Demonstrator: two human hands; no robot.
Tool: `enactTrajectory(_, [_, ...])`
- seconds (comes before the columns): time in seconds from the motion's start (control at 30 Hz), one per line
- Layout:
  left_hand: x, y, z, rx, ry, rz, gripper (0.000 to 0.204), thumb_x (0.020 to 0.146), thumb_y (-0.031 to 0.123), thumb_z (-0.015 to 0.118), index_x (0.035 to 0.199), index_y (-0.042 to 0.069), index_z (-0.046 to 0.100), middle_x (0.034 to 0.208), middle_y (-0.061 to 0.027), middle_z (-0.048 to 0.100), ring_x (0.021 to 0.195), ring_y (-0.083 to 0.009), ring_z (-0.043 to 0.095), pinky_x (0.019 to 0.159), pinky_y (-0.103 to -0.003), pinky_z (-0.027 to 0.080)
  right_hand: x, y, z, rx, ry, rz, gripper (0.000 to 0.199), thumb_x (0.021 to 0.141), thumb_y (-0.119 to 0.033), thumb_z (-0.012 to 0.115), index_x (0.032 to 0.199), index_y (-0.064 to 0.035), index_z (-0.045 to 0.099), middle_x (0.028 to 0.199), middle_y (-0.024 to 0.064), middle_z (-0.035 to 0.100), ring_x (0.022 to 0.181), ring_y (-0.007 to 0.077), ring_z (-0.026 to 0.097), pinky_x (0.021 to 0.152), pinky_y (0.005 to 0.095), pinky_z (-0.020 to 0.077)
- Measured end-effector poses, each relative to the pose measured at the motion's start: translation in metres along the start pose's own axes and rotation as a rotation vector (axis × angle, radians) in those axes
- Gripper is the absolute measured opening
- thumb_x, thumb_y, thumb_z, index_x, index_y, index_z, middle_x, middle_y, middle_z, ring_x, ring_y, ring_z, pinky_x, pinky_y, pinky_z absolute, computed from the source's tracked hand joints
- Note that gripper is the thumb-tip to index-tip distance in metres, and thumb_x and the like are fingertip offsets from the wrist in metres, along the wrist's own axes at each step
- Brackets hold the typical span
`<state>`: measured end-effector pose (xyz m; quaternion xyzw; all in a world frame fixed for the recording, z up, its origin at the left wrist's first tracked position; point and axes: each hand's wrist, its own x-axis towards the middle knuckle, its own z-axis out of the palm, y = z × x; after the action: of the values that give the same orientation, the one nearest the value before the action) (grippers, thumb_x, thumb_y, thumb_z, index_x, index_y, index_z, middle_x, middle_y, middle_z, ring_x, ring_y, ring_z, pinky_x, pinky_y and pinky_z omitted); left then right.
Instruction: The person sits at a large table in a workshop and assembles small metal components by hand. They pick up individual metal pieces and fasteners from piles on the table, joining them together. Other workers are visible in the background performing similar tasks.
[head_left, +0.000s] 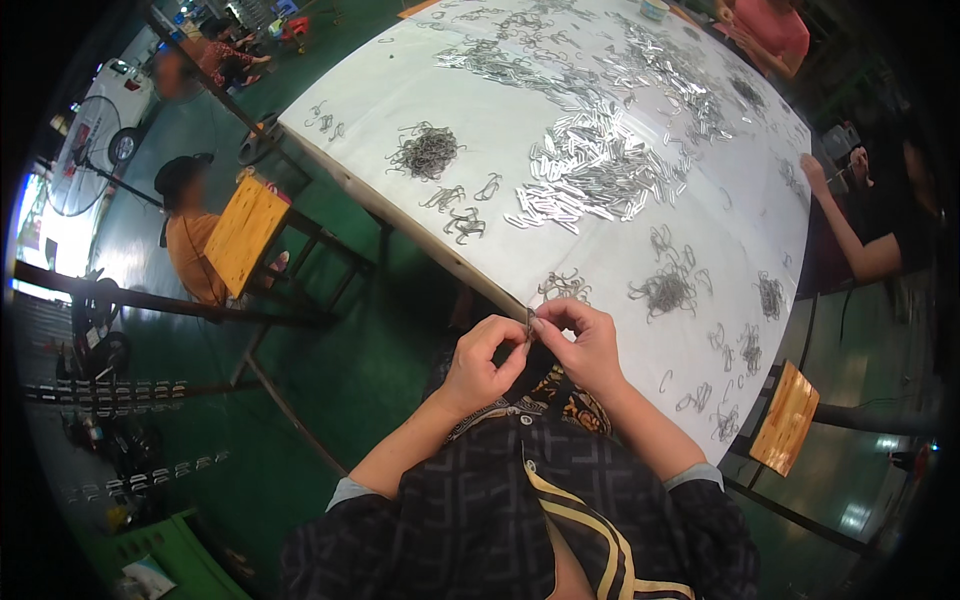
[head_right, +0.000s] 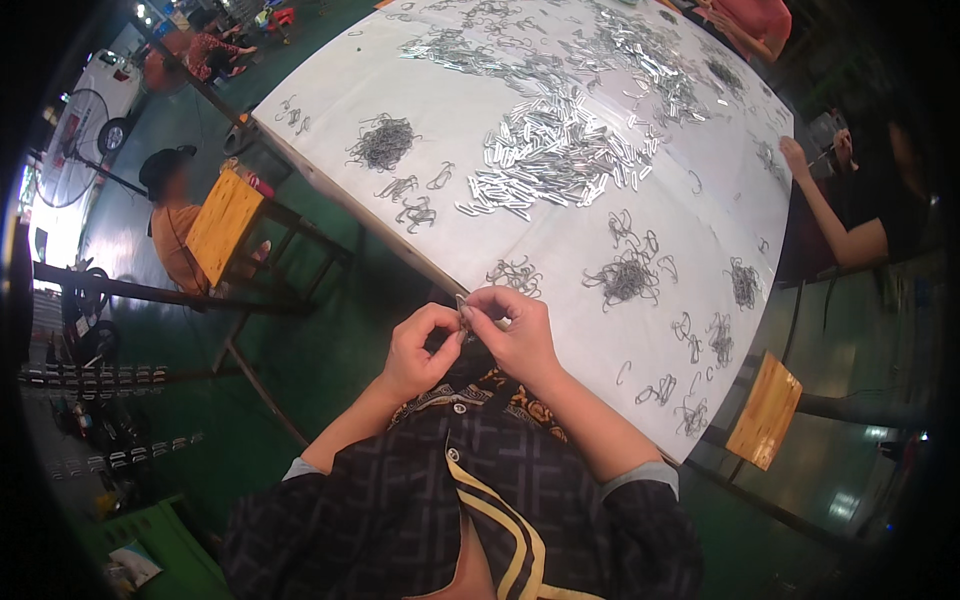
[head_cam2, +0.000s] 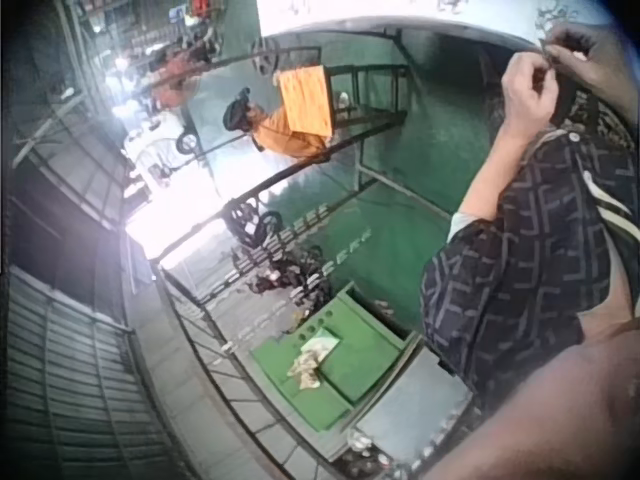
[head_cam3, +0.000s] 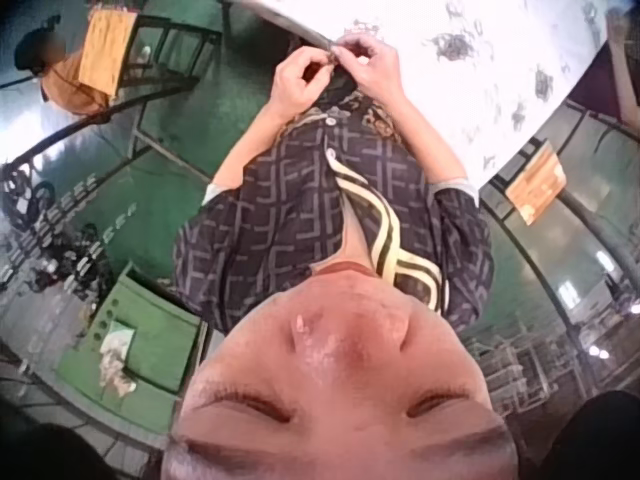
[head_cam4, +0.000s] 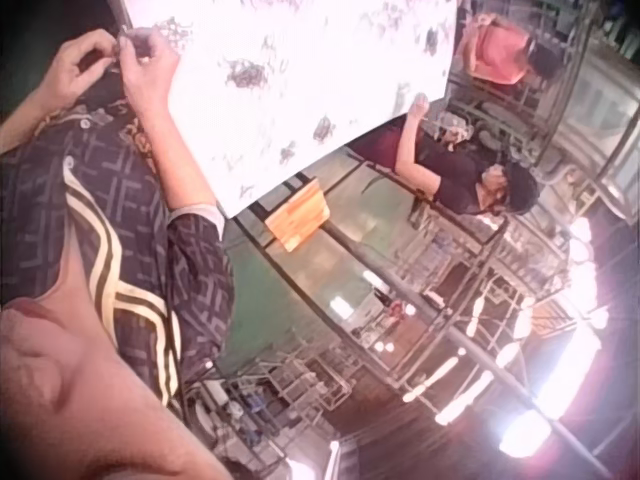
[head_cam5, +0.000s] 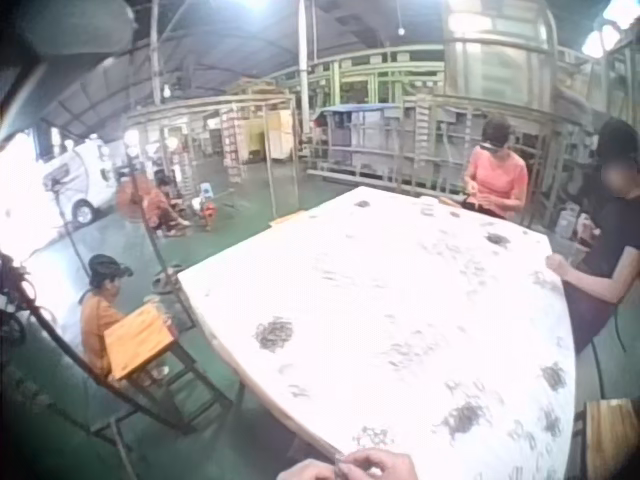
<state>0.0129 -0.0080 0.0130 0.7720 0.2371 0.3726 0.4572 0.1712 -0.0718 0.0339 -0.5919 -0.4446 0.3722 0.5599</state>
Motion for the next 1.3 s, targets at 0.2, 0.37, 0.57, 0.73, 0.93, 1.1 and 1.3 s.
enactTrajectory(0.2, [-0.004,-0.006,0.005,0.040,-0.038,-0.011,0.011,0.078,-0.003,0.066,0.088,0.000,0.060,0.083,-0.0091,0.063,0.074,-0.0188,0.063,0.069,-0.029,0.049,-0.009,0.000,0.000,-0.093,0.038,-0.117,0.009,0.084,-0.001,0.067,0.092,0.0002,0.068,0.082,0.0089,0.064,0.071,0.0159,0.062,0.065,0.0281,0.0494])
enactTrajectory(0.37, [-0.008,-0.011,-0.004,-0.001,-0.154,-0.101,0.013,0.079,-0.004,0.066,0.090,0.000,0.061,0.089,-0.0103,0.067,0.082,-0.0166,0.066,0.074,-0.028,0.051,-0.018,0.009,-0.001,-0.131,0.021,-0.199,0.009,0.082,0.000,0.067,0.091,-0.0006,0.065,0.082,0.0113,0.063,0.075,0.0253,0.062,0.068,0.0324,0.0490])
enactTrajectory(0.57, [0.032,-0.021,-0.024,-0.035,-0.289,-0.256,0.016,0.084,-0.002,0.064,0.099,-0.002,0.066,0.098,-0.0100,0.070,0.088,-0.0131,0.066,0.079,-0.028,0.052,-0.025,0.012,-0.010,-0.213,0.039,-0.255,0.011,0.080,-0.001,0.069,0.090,-0.0035,0.064,0.082,0.0102,0.062,0.076,0.0273,0.061,0.068,0.0352,0.0483])
enactTrajectory(0.73, [0.084,-0.045,0.034,0.135,-0.371,-0.032,0.013,0.081,0.002,0.068,0.093,0.000,0.068,0.093,-0.0092,0.068,0.083,-0.0202,0.066,0.073,-0.031,0.052,-0.030,0.012,-0.013,-0.199,0.061,-0.295,0.012,0.080,-0.001,0.070,0.089,-0.0041,0.064,0.082,0.0093,0.063,0.077,0.0271,0.060,0.068,0.0356,0.0483])
enactTrajectory(0.93, [0.119,-0.067,0.130,0.365,-0.451,0.539,0.004,0.076,0.007,0.065,0.079,0.004,0.064,0.083,-0.0102,0.061,0.083,-0.0280,0.059,0.074,-0.039,0.049,-0.034,0.018,-0.021,-0.232,0.136,-0.390,0.013,0.079,-0.003,0.071,0.090,-0.0045,0.065,0.087,0.0090,0.065,0.080,0.0282,0.062,0.070,0.0360,0.0497])
enactTrajectory(1.1, [0.131,-0.064,0.157,0.546,-0.585,0.683,0.004,0.072,0.003,0.060,0.074,0.005,0.062,0.078,-0.0097,0.058,0.077,-0.0281,0.057,0.069,-0.039,0.048,-0.038,0.023,-0.026,-0.205,0.117,-0.411,0.011,0.082,-0.008,0.069,0.092,-0.0049,0.063,0.091,0.0102,0.065,0.087,0.0312,0.062,0.076,0.0398,0.0492])
enactTrajectory(1.3, [0.129,-0.055,0.162,0.697,-0.647,0.761,0.004,0.070,0.001,0.058,0.070,0.005,0.058,0.076,-0.0102,0.057,0.076,-0.0273,0.057,0.068,-0.038,0.047,-0.043,0.024,-0.023,-0.217,0.150,-0.403,0.012,0.082,-0.009,0.068,0.092,-0.0059,0.062,0.089,0.0089,0.064,0.085,0.0311,0.061,0.075,0.0404,0.0488])
